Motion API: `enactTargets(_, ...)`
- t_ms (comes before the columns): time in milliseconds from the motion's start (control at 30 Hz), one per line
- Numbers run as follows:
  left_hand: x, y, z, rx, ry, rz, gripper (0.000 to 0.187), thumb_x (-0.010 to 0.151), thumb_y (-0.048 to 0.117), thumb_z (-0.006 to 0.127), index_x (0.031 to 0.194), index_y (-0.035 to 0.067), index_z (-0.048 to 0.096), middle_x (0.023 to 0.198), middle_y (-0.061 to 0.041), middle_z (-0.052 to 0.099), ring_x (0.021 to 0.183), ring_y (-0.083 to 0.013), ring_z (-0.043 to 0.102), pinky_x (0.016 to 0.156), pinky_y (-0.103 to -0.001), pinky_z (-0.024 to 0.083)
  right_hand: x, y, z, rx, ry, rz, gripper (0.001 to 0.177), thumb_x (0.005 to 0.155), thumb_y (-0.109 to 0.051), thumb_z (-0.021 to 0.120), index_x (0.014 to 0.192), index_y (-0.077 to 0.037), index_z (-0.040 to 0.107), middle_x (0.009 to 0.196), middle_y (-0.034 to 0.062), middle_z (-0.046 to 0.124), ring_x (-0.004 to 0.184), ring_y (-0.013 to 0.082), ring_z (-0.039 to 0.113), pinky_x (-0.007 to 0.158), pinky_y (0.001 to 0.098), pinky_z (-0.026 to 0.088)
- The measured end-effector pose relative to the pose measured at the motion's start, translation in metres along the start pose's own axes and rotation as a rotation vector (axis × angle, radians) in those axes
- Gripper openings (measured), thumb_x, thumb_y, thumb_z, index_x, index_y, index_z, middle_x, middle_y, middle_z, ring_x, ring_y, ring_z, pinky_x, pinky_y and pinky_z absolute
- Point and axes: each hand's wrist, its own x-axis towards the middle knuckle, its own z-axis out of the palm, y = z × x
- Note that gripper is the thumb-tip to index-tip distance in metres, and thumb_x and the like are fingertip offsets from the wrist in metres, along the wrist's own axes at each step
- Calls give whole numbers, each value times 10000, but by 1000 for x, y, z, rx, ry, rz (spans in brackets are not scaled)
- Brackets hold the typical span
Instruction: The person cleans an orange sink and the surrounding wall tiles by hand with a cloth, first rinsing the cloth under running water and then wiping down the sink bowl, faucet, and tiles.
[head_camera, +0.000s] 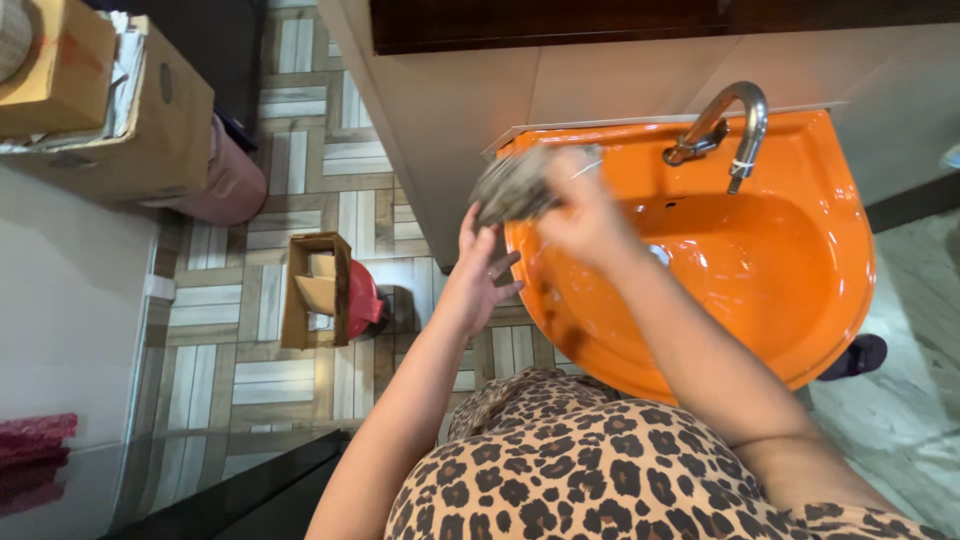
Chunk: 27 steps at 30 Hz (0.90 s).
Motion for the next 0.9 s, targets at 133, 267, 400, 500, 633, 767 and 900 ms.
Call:
enactTargets(133,21,-24,-18,-328,-69,-58,419,994,361,562,1328,112,519,1139,-87,688,974,-242,682,836,-440,545,-20,34,6,-51,-159,33,324,799,-56,659,1121,-85,635,1300,117,667,1254,252,637,1018,365,510)
enactTargets(267,7,-36,-33,-172,-10,-35,328,1040,346,595,1263,112,545,1015,-83,668,872,-202,652,721,-382,482,-2,112,-15,-483,156,89,297,863,-78,712,1154,-91,655,1306,211,609,1245,399,580,1039,440,504)
enactTargets(400,-10,-32,-23,-38,30,13,441,1000,349,634,1327,95,482,1083,-71,634,913,-203,617,757,-384,467,-10,157,-15,-581,3,20,401,809,-69,709,1210,-91,705,1240,286,585,1100,465,581,936,510,503)
enactTargets(500,-15,-30,-8,23,113,110,634,923,353,670,1396,169,290,1261,-58,582,1181,-146,594,1002,-325,468,-36,164,-16,-584,-97,166,233,886,-66,669,1109,-114,718,1129,186,671,1069,409,633,923,480,527)
enactTargets(633,-17,-41,15,147,140,149,699,915,387,682,1386,99,254,1275,-129,524,1177,-179,553,995,-327,460,-100,137,-55,-624,-179,290,269,842,-73,679,1107,-96,715,1094,195,667,1042,414,637,884,486,532)
enactTargets(767,-16,-71,49,260,82,220,694,956,438,668,1378,57,269,1292,-139,513,1191,-164,530,1007,-295,458,-150,101,-103,-764,-151,351,313,758,-168,766,1070,-151,747,1215,156,652,1091,370,644,879,451,539)
enactTargets(900,-3,-111,96,296,76,266,694,976,453,651,1381,46,261,1288,-123,482,1186,-168,515,976,-296,473,-166,77,-117,4,-116,482,535,820,-283,777,1295,-126,587,1183,57,661,1056,262,677,871,412,580)
